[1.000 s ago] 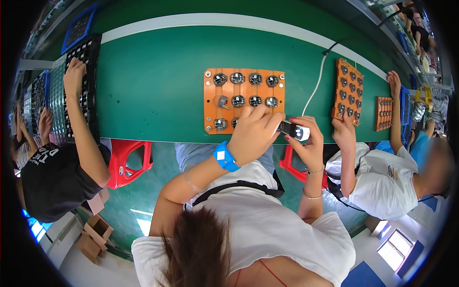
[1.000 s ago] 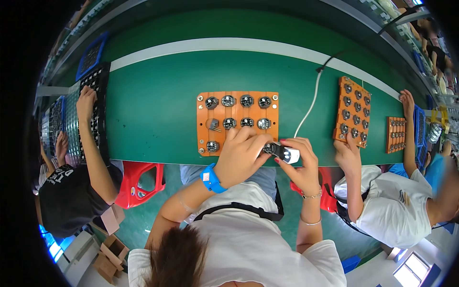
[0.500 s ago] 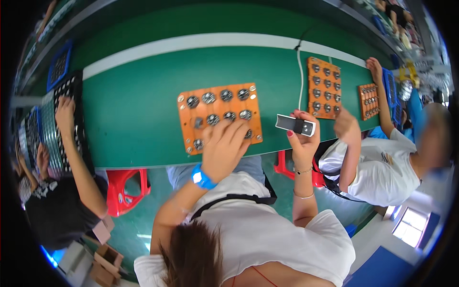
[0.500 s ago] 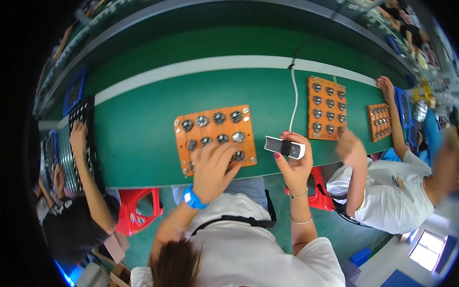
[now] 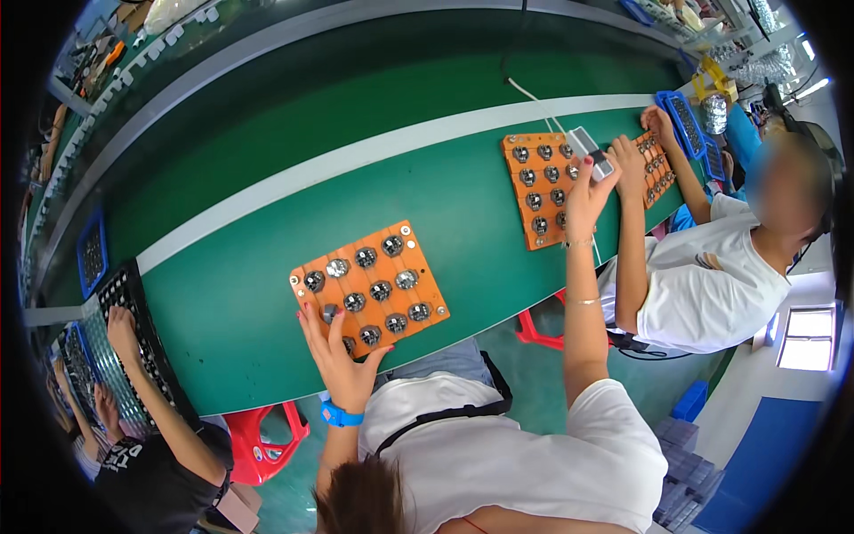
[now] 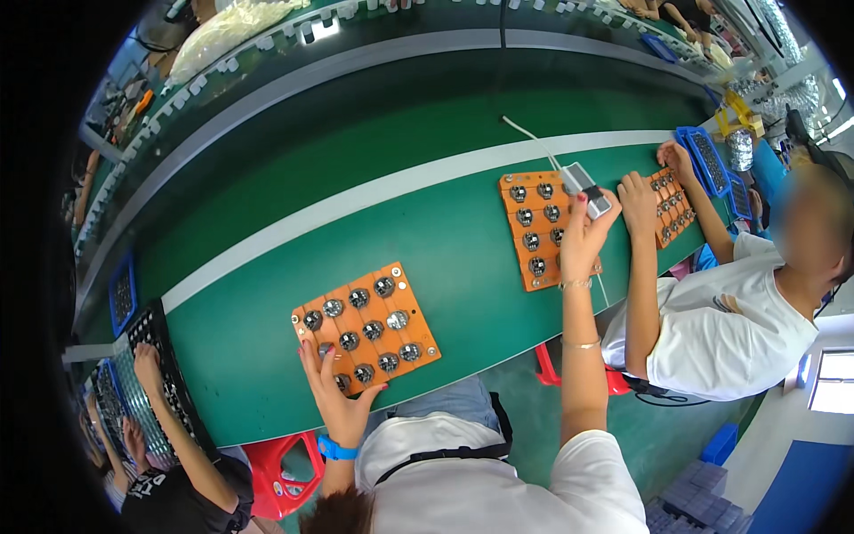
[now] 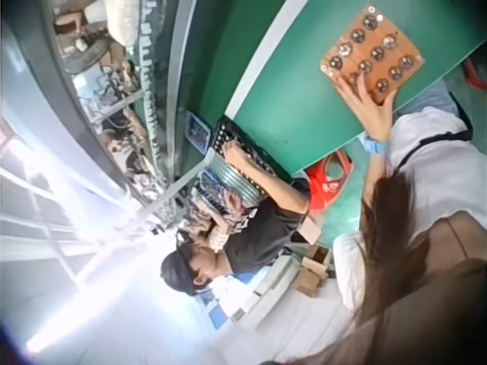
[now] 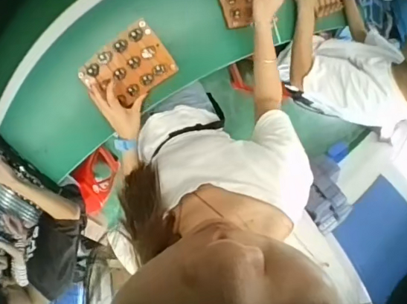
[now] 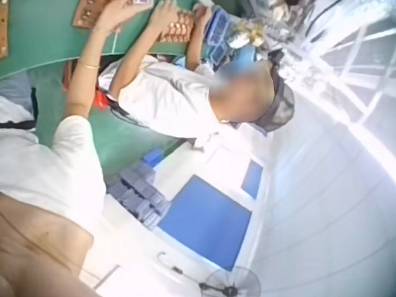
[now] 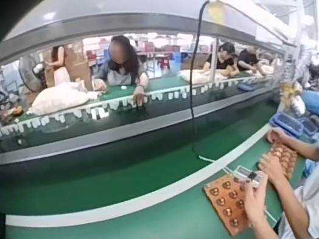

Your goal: Picking small metal components from a tray and inserting them into a specialized mounting board using a powered tool.

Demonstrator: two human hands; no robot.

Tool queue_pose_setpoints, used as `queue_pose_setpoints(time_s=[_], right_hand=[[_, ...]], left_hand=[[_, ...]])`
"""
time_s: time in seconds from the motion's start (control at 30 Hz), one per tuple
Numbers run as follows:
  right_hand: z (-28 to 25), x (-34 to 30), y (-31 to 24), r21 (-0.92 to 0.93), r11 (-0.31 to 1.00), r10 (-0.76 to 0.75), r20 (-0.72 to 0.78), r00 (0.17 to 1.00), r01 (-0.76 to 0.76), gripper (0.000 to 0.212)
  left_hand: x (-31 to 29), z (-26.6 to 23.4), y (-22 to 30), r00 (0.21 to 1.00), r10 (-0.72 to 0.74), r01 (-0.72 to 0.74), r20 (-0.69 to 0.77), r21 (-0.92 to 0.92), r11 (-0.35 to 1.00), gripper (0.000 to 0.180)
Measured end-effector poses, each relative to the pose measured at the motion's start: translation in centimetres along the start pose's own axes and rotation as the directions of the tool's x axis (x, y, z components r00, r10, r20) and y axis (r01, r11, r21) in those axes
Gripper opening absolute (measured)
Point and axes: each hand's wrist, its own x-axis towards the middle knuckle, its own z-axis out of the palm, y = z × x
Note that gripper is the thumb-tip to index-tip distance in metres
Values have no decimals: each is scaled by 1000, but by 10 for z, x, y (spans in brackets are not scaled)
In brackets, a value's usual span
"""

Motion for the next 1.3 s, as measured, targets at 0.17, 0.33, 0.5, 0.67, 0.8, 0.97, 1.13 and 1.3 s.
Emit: queue_pose_setpoints(time_s=[0.17,0.33,0.5,0.67,0.8,0.97,1.13,1.3], right_hand=[[-14,45,53,-377,920,-116,9,993,111,37],[-18,41,52,-330,942,100,92,991,-65,39],[-18,40,59,-143,981,154,150,977,-133,33],[-3,32,21,-161,976,194,354,915,-145,31],[6,24,5,-54,975,213,501,839,-215,37],[26,5,-10,-2,968,172,735,656,-252,42],[43,-11,-26,46,945,132,852,506,-324,40],[61,-39,-41,279,876,-156,936,317,-393,38]], left_hand=[[58,15,-7,996,16,-11,-89,54,998,97],[154,29,-18,980,24,-47,-195,-114,992,99],[250,50,-18,969,86,-89,-231,-3,996,98],[270,73,42,914,346,-326,-213,125,937,64],[212,68,92,774,517,-374,365,-396,839,44],[149,54,94,805,413,-322,425,-272,907,42],[91,29,101,902,277,-232,330,-170,958,35],[34,4,114,968,117,-77,221,-184,980,30]])
